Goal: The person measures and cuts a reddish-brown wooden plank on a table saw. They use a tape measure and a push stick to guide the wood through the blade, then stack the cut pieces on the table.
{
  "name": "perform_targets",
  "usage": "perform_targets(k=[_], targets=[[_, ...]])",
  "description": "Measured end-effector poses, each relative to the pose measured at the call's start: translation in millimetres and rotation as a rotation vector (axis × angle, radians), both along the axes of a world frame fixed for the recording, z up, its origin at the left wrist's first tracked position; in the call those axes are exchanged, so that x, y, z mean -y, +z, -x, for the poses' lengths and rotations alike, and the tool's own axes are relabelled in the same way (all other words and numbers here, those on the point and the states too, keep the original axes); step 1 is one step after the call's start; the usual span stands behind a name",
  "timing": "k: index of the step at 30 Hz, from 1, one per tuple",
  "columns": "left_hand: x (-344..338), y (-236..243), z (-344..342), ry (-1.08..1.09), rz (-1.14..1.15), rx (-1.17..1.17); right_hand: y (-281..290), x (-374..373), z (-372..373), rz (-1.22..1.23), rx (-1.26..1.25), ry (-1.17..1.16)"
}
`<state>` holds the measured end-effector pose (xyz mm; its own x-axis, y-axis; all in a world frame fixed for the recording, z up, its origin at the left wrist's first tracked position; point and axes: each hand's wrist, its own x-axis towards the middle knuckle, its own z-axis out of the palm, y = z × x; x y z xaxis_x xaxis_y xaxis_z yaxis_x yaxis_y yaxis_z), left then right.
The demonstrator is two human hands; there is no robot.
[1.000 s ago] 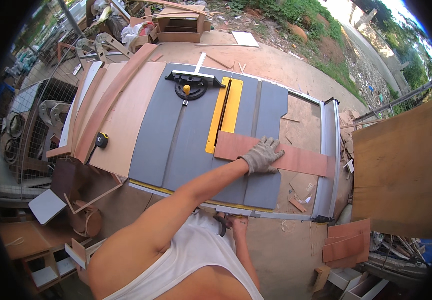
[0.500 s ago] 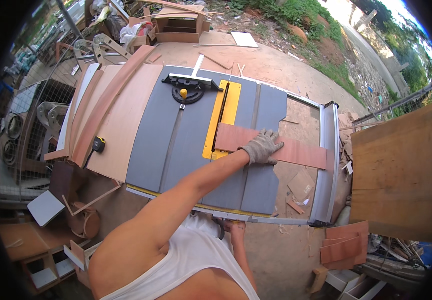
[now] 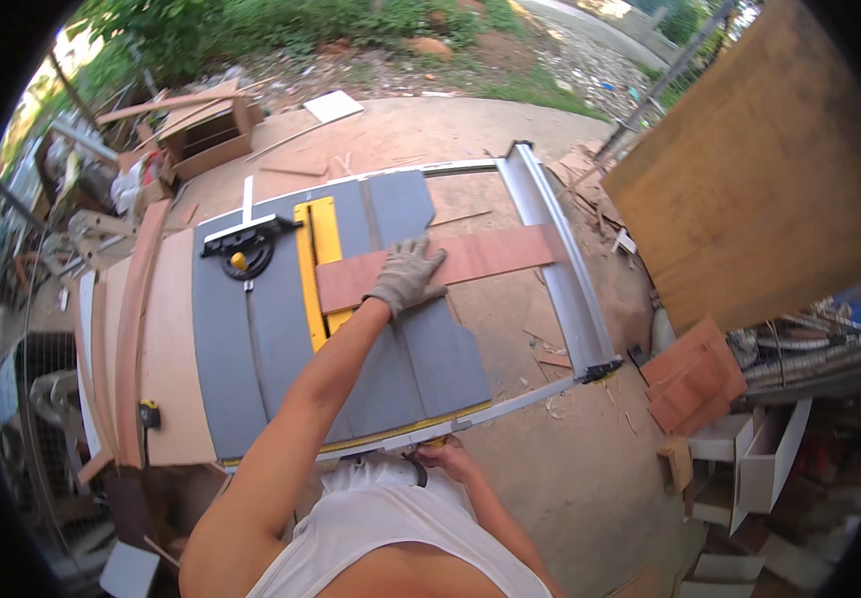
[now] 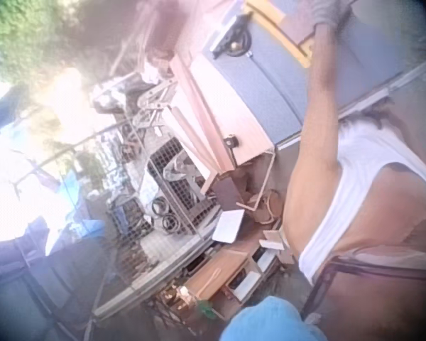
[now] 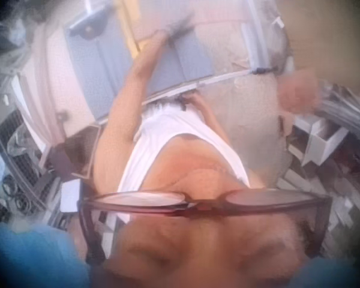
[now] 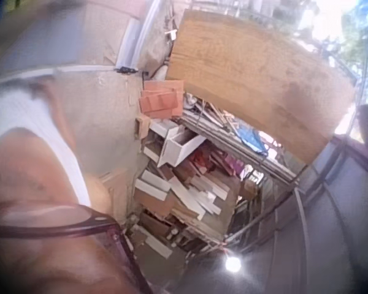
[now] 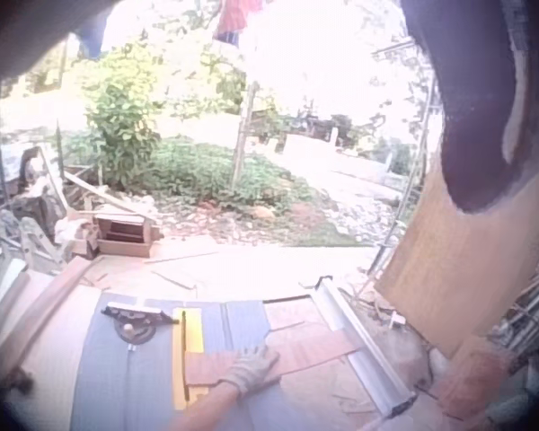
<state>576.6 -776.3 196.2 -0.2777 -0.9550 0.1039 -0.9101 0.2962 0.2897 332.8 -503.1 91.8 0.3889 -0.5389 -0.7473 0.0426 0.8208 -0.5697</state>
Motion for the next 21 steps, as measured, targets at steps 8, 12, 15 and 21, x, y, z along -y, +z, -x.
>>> perform_targets(k=[8,12,15,21], targets=[[5.5,3.6,0.6,-0.015,-0.009,0.129,-10.2,-2.7,-16.0,0.028,-0.075,-0.006],[5.4,4.0,0.6,-0.038,-0.014,0.182,-22.9,-4.6,-20.3,0.075,-0.101,0.067],[7.1,1.3,-2.8,-0.087,0.01,0.174,-13.8,0.7,-18.0,0.077,-0.059,0.154],[22.0,1.7,0.0,-0.168,-0.011,0.146,-5.3,1.5,-8.7,0.114,-0.002,0.104]])
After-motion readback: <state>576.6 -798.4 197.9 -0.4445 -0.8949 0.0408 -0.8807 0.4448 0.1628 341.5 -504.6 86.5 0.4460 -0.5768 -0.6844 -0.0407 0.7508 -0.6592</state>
